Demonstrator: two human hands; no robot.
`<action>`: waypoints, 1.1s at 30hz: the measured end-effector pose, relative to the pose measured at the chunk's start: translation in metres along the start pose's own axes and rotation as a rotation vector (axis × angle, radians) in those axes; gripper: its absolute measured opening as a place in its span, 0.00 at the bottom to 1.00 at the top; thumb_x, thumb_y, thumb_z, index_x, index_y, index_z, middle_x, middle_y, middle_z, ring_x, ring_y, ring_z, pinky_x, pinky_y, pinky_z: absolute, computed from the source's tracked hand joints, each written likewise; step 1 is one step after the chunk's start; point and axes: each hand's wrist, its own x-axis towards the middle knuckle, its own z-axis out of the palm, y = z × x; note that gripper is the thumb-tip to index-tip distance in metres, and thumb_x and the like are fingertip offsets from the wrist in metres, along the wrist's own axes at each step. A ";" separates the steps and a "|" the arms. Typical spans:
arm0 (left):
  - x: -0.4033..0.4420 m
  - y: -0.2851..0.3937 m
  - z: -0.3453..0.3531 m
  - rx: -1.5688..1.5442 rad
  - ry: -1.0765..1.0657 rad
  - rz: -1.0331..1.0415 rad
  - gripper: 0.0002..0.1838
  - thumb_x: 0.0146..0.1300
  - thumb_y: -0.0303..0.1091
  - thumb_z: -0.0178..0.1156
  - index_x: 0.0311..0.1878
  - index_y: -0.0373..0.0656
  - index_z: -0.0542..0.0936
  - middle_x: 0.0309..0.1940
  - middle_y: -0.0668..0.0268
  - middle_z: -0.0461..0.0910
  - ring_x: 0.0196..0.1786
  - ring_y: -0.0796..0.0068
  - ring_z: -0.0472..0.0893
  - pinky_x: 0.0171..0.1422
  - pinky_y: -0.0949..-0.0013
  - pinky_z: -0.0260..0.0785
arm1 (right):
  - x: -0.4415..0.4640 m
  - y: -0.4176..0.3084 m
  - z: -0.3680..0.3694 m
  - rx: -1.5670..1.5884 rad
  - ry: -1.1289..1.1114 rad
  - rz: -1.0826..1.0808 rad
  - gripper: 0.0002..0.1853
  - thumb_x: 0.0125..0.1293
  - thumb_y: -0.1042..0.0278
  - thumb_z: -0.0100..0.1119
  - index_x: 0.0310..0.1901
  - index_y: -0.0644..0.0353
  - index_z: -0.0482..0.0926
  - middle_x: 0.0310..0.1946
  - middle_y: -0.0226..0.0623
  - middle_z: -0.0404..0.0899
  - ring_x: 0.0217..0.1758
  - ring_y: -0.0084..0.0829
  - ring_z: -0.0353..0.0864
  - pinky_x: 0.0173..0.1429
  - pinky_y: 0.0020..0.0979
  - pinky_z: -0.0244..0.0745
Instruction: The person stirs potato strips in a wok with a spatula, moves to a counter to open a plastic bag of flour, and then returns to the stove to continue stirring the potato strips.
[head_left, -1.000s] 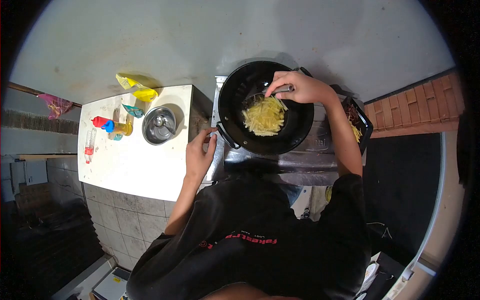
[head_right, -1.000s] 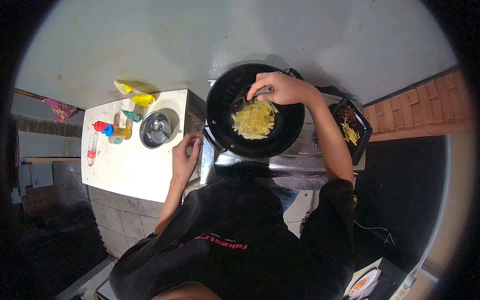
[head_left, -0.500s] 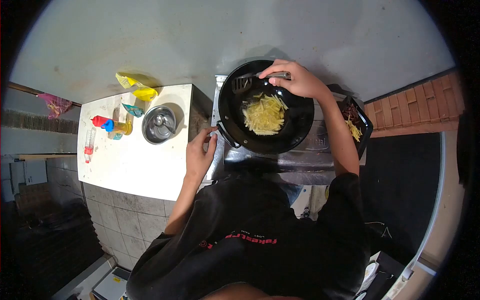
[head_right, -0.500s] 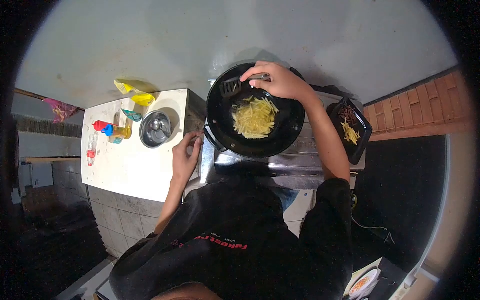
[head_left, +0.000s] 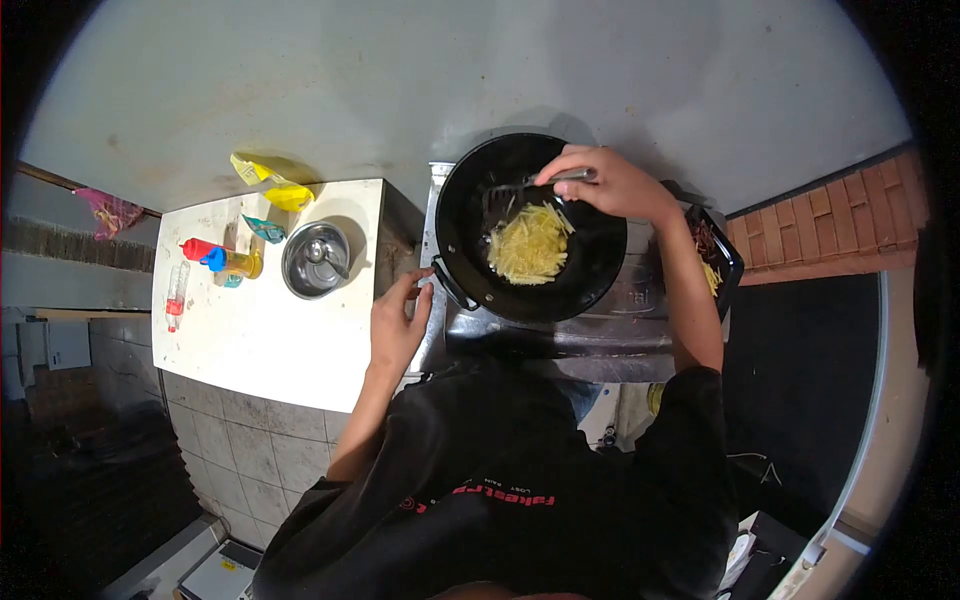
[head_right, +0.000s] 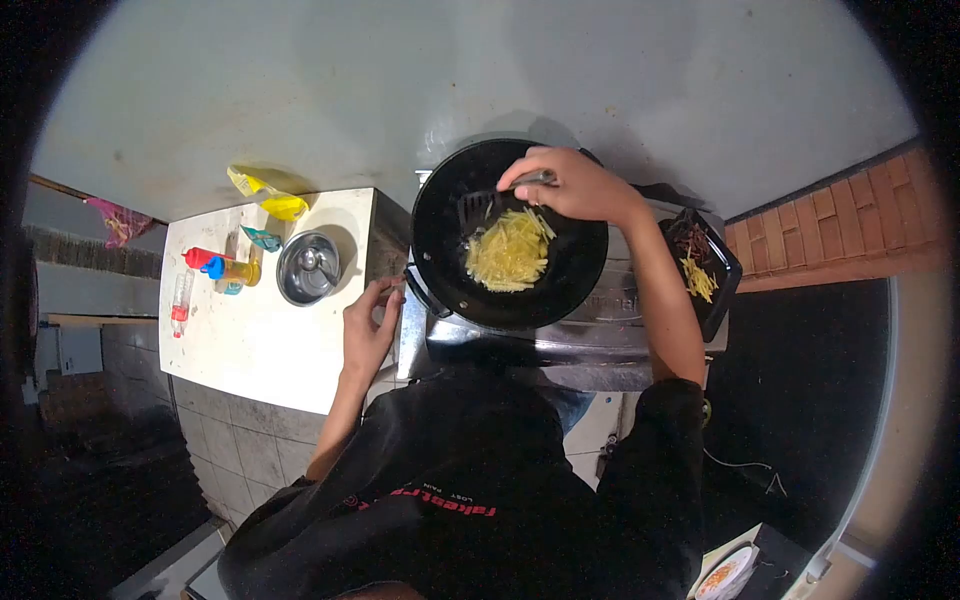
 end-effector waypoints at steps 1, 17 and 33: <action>-0.002 0.002 -0.002 0.020 -0.042 -0.072 0.11 0.71 0.28 0.62 0.54 0.39 0.84 0.44 0.56 0.89 0.33 0.67 0.88 0.29 0.67 0.67 | -0.003 -0.003 -0.001 0.015 0.062 0.005 0.12 0.71 0.70 0.62 0.54 0.55 0.86 0.41 0.35 0.82 0.47 0.30 0.82 0.55 0.34 0.75; -0.001 0.005 -0.001 -0.004 -0.018 -0.011 0.10 0.72 0.28 0.61 0.53 0.38 0.83 0.45 0.58 0.89 0.38 0.66 0.90 0.29 0.67 0.69 | 0.006 0.021 0.010 0.019 0.102 -0.034 0.13 0.72 0.72 0.61 0.56 0.56 0.86 0.44 0.35 0.82 0.47 0.30 0.81 0.57 0.32 0.75; 0.001 0.012 -0.004 -0.011 -0.063 -0.107 0.10 0.73 0.26 0.60 0.53 0.34 0.83 0.44 0.54 0.90 0.43 0.67 0.90 0.51 0.67 0.78 | 0.008 0.022 -0.005 -0.063 -0.060 -0.097 0.21 0.67 0.79 0.62 0.61 0.55 0.85 0.51 0.43 0.89 0.51 0.33 0.88 0.55 0.34 0.79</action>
